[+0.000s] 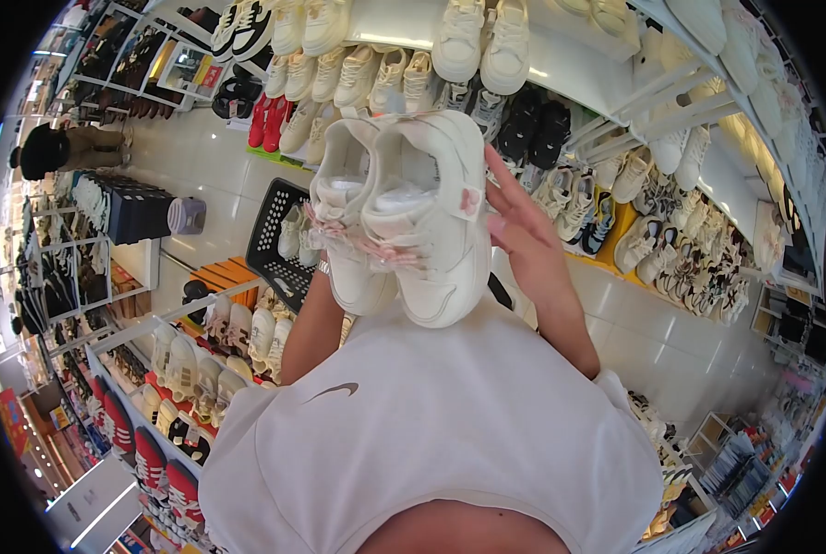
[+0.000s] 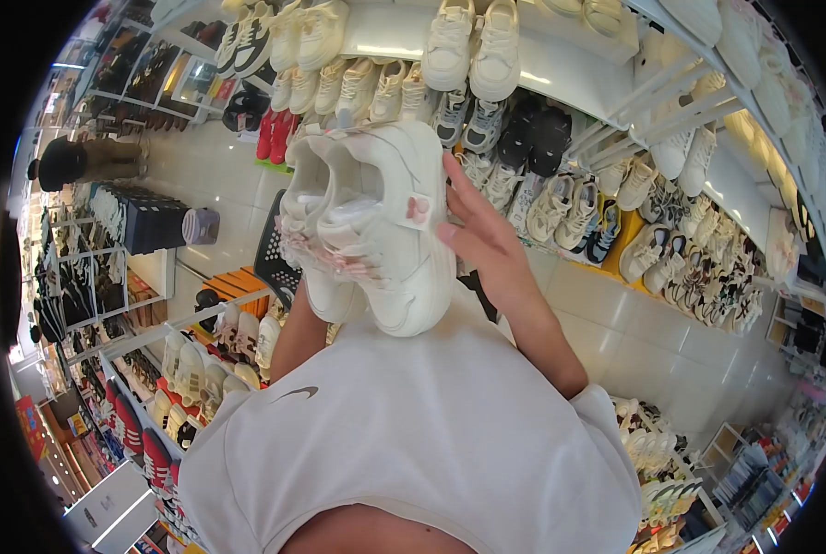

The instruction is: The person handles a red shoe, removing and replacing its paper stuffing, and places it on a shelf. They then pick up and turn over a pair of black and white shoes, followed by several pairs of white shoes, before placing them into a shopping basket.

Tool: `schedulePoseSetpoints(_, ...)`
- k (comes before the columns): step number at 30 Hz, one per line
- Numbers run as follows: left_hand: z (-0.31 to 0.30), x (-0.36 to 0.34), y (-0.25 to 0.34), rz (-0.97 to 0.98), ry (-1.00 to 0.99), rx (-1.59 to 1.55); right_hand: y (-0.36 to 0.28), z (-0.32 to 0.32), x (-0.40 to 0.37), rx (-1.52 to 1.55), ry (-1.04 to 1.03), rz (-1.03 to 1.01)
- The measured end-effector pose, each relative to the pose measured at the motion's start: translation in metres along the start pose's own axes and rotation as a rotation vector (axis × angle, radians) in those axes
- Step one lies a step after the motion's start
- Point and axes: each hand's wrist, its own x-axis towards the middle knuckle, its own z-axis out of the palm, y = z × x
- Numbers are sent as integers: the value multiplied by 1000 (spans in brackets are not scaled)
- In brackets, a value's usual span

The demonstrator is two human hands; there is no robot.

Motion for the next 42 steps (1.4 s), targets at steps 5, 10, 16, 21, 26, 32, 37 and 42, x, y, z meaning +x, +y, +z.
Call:
schedulePoseSetpoints(5,33,14,-5,-109,-209,-130,8,2,5,-188,139,-51)
schedulePoseSetpoints(10,135,68,-43,191,854,682,42,-30,20,92,223,-39)
schedulePoseSetpoints(16,144,90,-63,101,831,508,69,-65,32,465,283,129)
schedulePoseSetpoints(21,149,92,-74,112,832,656,80,-76,30,551,278,48)
schedulePoseSetpoints(26,142,78,-75,110,793,783,88,-94,21,564,161,-58)
schedulePoseSetpoints(32,114,43,-56,34,557,818,79,-105,4,211,38,-123)
schedulePoseSetpoints(37,125,42,-48,-54,373,963,67,-88,17,100,72,-101)
schedulePoseSetpoints(42,138,42,-46,-161,375,907,49,-77,19,82,-12,-130)
